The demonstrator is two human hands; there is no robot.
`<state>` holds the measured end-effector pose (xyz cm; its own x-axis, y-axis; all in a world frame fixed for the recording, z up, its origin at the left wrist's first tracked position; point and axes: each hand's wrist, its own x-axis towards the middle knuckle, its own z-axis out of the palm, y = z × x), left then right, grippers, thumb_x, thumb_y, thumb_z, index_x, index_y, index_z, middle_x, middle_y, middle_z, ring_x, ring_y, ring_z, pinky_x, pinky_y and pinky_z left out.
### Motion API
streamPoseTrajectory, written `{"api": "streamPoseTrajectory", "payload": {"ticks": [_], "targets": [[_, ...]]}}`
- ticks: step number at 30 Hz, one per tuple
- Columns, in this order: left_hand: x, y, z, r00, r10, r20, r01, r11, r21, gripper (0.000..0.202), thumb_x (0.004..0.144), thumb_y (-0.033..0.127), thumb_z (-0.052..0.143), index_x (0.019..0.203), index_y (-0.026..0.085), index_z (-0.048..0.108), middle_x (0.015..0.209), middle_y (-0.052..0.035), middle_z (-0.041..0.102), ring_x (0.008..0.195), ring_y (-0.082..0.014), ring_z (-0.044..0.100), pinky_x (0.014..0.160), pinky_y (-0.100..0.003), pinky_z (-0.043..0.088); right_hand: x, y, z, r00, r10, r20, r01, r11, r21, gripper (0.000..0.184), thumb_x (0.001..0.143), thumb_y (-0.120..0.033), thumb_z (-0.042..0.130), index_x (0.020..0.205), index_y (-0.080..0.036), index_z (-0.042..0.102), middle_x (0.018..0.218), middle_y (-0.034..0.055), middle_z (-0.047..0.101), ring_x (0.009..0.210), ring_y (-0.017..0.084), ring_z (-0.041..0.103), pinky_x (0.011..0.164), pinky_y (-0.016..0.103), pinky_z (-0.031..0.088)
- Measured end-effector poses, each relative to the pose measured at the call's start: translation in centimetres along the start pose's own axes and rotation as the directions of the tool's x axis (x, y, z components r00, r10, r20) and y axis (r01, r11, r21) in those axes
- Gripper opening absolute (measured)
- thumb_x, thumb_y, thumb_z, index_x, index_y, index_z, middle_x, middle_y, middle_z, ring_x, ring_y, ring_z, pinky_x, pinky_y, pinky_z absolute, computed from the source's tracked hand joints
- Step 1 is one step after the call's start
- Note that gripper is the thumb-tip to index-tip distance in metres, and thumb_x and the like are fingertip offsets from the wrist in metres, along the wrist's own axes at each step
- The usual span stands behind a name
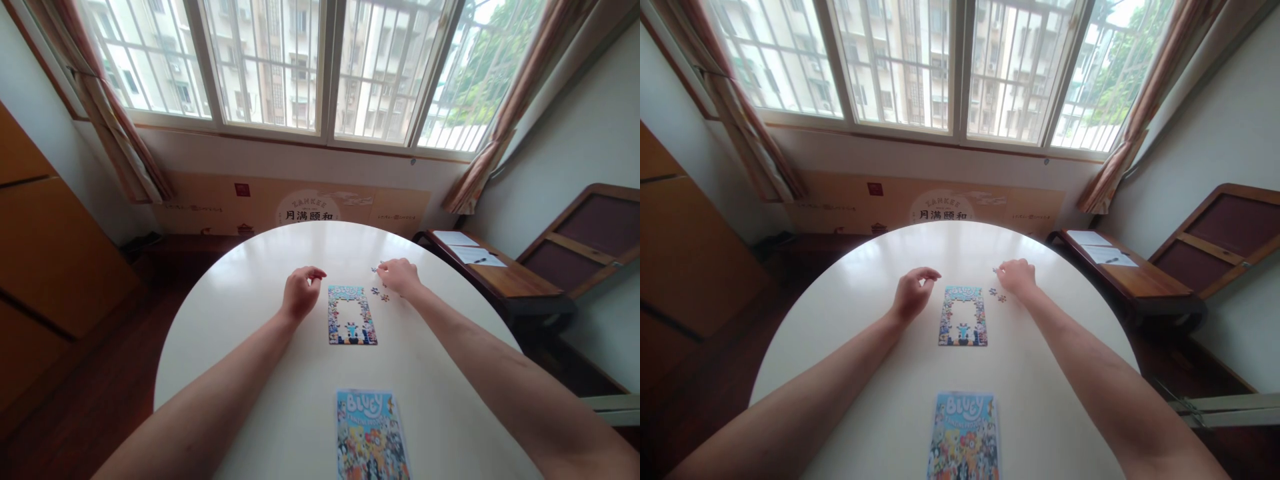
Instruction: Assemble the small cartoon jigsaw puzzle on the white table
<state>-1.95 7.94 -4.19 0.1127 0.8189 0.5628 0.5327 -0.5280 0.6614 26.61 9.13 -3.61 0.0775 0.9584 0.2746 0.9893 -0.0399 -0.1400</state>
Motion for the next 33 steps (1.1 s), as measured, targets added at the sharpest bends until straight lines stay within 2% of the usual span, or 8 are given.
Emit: {"api": "streamPoseTrajectory", "payload": {"ticks": [5, 11, 15, 19, 25, 27, 28, 33], "targets": [[-0.1, 0.3, 0.0, 1.0, 0.023, 0.016, -0.023, 1.0, -0.001, 0.028, 0.08, 0.004, 0.053, 0.08, 0.021, 0.075, 0.086, -0.0012, 0.077, 0.087, -0.0204, 0.069, 0.086, -0.036, 0.054, 2.7, -0.2, 0.0, 0.991, 0.079, 0.108, -0.076, 0.997, -0.029, 0.03, 0.087, -0.039, 0.059, 0.103, -0.024, 0.08, 0.106, 0.0122, 0.076, 0.113, 0.034, 0.06, 0.095, 0.046, 0.043], [-0.1, 0.3, 0.2, 1.0, -0.001, 0.0, 0.001, 1.0, -0.018, 0.027, 0.079, 0.003, 0.054, 0.079, 0.02, 0.075, 0.085, -0.0012, 0.077, 0.086, -0.0197, 0.068, 0.087, -0.035, 0.053, 4.9, -0.6, -0.4, 0.946, 0.193, 0.259, -0.197, 0.98, -0.01, 0.018, 0.071, -0.03, 0.075, 0.087, -0.026, 0.081, 0.098, 0.006, 0.077, 0.102, 0.029, 0.065, 0.092, 0.039, 0.044], [-0.1, 0.3, 0.3, 1.0, 0.01, -0.004, -0.011, 1.0, -0.024, 0.028, 0.08, 0.002, 0.055, 0.078, 0.02, 0.075, 0.085, -0.0013, 0.077, 0.086, -0.0201, 0.068, 0.087, -0.035, 0.053, 6.0, -1.0, -1.0, 0.911, 0.221, 0.348, -0.261, 0.963, 0.072, 0.012, 0.062, -0.024, 0.08, 0.073, -0.022, 0.079, 0.082, 0.0049, 0.075, 0.089, 0.026, 0.067, 0.079, 0.034, 0.048], [-0.2, 0.4, 0.1, 0.999, 0.042, -0.014, -0.042, 0.999, -0.021, 0.028, 0.08, 0.001, 0.054, 0.078, 0.02, 0.075, 0.084, -0.0016, 0.076, 0.085, -0.0202, 0.067, 0.085, -0.035, 0.053, 5.9, -1.8, -2.0, 0.898, 0.143, 0.416, -0.27, 0.926, 0.264, 0.009, 0.062, -0.022, 0.08, 0.064, -0.017, 0.073, 0.068, 0.0046, 0.07, 0.07, 0.019, 0.062, 0.062, 0.027, 0.045], [-0.4, 1.2, -0.3, 0.99, 0.136, 0.019, -0.135, 0.99, -0.042, 0.025, 0.08, 0.002, 0.057, 0.083, 0.019, 0.075, 0.085, -0.0034, 0.073, 0.086, -0.0194, 0.065, 0.083, -0.034, 0.053, 1.6, -3.8, -4.2, 0.913, -0.042, 0.405, -0.219, 0.788, 0.576, 0.025, 0.074, -0.04, 0.075, 0.085, -0.017, 0.073, 0.084, 0.0066, 0.073, 0.066, 0.013, 0.056, 0.054, 0.024, 0.039], [-0.5, 1.9, -0.5, 0.98, 0.178, 0.09, -0.167, 0.979, -0.117, 0.017, 0.083, 0.009, 0.062, 0.089, 0.018, 0.076, 0.088, -0.0044, 0.073, 0.082, -0.0177, 0.065, 0.076, -0.031, 0.054, -1.2, -4.5, -4.7, 0.917, -0.122, 0.38, -0.212, 0.658, 0.723, 0.033, 0.071, -0.045, 0.078, 0.087, -0.017, 0.072, 0.084, 0.0068, 0.072, 0.065, 0.013, 0.055, 0.053, 0.025, 0.037], [-0.5, 2.3, -0.6, 0.969, 0.201, 0.145, -0.176, 0.971, -0.164, 0.014, 0.085, 0.014, 0.064, 0.09, 0.018, 0.076, 0.088, -0.0047, 0.073, 0.079, -0.0164, 0.065, 0.072, -0.029, 0.054, -2.7, -4.8, -4.9, 0.917, -0.149, 0.371, -0.221, 0.584, 0.781, 0.035, 0.069, -0.047, 0.081, 0.084, -0.017, 0.072, 0.08, 0.0058, 0.071, 0.065, 0.013, 0.054, 0.054, 0.025, 0.038], [-0.7, 4.6, -1.3, 0.866, 0.304, 0.397, -0.181, 0.931, -0.318, 0.01, 0.086, 0.024, 0.071, 0.081, 0.016, 0.077, 0.074, -0.0029, 0.073, 0.066, -0.0125, 0.064, 0.064, -0.023, 0.05, -9.0, -5.8, -4.9, 0.93, -0.149, 0.336, -0.254, 0.402, 0.88, 0.034, 0.068, -0.046, 0.083, 0.079, -0.017, 0.069, 0.072, 0.0017, 0.068, 0.064, 0.012, 0.054, 0.06, 0.027, 0.04]]}}
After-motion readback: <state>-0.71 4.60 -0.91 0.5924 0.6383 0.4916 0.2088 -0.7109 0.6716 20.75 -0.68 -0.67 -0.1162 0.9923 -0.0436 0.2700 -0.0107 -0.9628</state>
